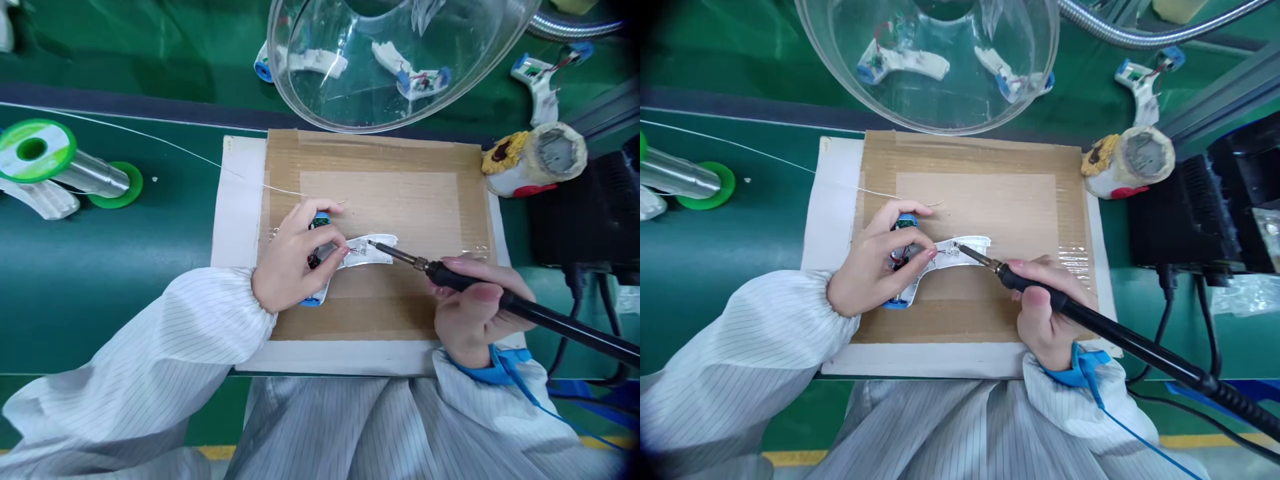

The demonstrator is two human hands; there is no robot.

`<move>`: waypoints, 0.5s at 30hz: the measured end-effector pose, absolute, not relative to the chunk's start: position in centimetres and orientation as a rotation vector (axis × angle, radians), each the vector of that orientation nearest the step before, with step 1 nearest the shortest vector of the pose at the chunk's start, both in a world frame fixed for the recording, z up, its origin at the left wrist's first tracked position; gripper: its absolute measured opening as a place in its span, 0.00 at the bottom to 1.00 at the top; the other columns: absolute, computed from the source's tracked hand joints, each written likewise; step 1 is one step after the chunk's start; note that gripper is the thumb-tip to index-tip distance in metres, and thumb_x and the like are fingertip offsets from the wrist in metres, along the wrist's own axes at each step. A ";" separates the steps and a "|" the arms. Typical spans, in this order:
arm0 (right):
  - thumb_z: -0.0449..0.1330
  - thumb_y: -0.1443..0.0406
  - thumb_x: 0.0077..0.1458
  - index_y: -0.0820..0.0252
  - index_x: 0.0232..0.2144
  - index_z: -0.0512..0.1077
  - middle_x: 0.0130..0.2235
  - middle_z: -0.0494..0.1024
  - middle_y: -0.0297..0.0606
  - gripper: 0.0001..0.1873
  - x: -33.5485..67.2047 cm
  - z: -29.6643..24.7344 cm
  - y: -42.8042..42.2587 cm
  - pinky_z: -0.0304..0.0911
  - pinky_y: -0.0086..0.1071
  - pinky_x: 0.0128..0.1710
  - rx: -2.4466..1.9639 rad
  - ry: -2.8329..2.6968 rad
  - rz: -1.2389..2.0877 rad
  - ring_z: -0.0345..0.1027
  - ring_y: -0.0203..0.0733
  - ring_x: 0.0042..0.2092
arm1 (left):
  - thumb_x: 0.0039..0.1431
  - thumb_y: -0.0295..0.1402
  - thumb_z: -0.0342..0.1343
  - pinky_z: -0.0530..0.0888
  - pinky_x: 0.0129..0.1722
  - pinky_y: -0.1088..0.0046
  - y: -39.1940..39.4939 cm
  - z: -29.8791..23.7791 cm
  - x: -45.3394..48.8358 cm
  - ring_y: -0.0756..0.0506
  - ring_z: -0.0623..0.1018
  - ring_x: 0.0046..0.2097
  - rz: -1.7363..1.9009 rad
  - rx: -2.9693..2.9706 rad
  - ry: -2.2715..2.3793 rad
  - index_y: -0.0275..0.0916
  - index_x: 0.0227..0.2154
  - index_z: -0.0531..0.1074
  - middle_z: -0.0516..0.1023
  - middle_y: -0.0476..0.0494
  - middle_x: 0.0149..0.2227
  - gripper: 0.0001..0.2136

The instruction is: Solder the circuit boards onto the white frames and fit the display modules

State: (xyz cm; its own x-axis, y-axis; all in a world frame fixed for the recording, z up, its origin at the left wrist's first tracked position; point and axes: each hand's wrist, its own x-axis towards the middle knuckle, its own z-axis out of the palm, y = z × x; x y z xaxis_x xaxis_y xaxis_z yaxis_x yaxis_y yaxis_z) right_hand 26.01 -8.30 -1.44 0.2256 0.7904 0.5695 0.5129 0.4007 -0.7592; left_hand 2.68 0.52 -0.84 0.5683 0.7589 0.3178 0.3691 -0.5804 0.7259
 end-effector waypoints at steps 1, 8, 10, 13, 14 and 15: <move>0.58 0.53 0.70 0.52 0.39 0.81 0.26 0.78 0.32 0.15 26.1 -1.4 -8.3 0.62 0.33 0.19 -1.235 -1.437 0.250 0.71 0.38 0.22 | 0.68 0.27 0.58 0.70 0.61 0.57 0.5 -0.9 2.7 0.37 0.73 0.61 0.840 2.196 0.898 0.36 0.34 0.77 0.71 0.34 0.56 0.06; 0.60 0.59 0.69 0.52 0.37 0.81 0.26 0.79 0.31 0.11 26.3 -1.2 -8.3 0.63 0.32 0.20 -1.272 -1.507 0.278 0.69 0.36 0.23 | 0.67 0.26 0.58 0.71 0.60 0.58 0.4 -0.9 2.8 0.38 0.74 0.59 0.824 2.228 0.909 0.37 0.35 0.78 0.72 0.35 0.54 0.05; 0.60 0.58 0.68 0.52 0.36 0.81 0.28 0.80 0.32 0.12 26.1 -1.4 -8.3 0.64 0.33 0.21 -1.310 -1.516 0.277 0.69 0.36 0.23 | 0.67 0.26 0.58 0.71 0.59 0.58 0.4 -0.8 2.9 0.39 0.74 0.58 0.816 2.232 0.913 0.37 0.35 0.78 0.72 0.35 0.54 0.05; 0.61 0.56 0.67 0.53 0.32 0.80 0.26 0.78 0.31 0.14 25.7 -1.5 -8.0 0.61 0.30 0.18 -1.325 -1.402 0.233 0.67 0.34 0.21 | 0.67 0.26 0.58 0.71 0.58 0.58 0.5 -0.6 2.9 0.39 0.75 0.57 0.818 2.234 0.917 0.37 0.34 0.78 0.73 0.35 0.54 0.06; 0.62 0.55 0.66 0.55 0.31 0.79 0.26 0.77 0.30 0.14 25.8 -1.5 -7.8 0.60 0.29 0.18 -1.307 -1.307 0.187 0.67 0.34 0.21 | 0.67 0.26 0.58 0.71 0.58 0.58 0.5 -0.6 2.9 0.39 0.75 0.57 0.819 2.235 0.917 0.37 0.34 0.78 0.73 0.35 0.53 0.06; 0.63 0.54 0.66 0.56 0.31 0.79 0.26 0.76 0.30 0.15 26.0 -1.5 -7.6 0.58 0.28 0.17 -1.278 -1.193 0.108 0.66 0.33 0.21 | 0.67 0.26 0.57 0.71 0.58 0.58 0.5 -0.6 2.9 0.39 0.75 0.57 0.818 2.234 0.919 0.37 0.34 0.78 0.73 0.35 0.53 0.06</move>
State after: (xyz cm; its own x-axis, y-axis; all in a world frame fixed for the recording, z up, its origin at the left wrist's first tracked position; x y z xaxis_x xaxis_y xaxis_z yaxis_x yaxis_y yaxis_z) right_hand 26.04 -7.65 -1.49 0.4483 0.6473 0.6165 0.5255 0.3671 -0.7675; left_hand 2.94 0.45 -0.61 0.5739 0.7566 0.3134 0.3990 -0.5925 0.6998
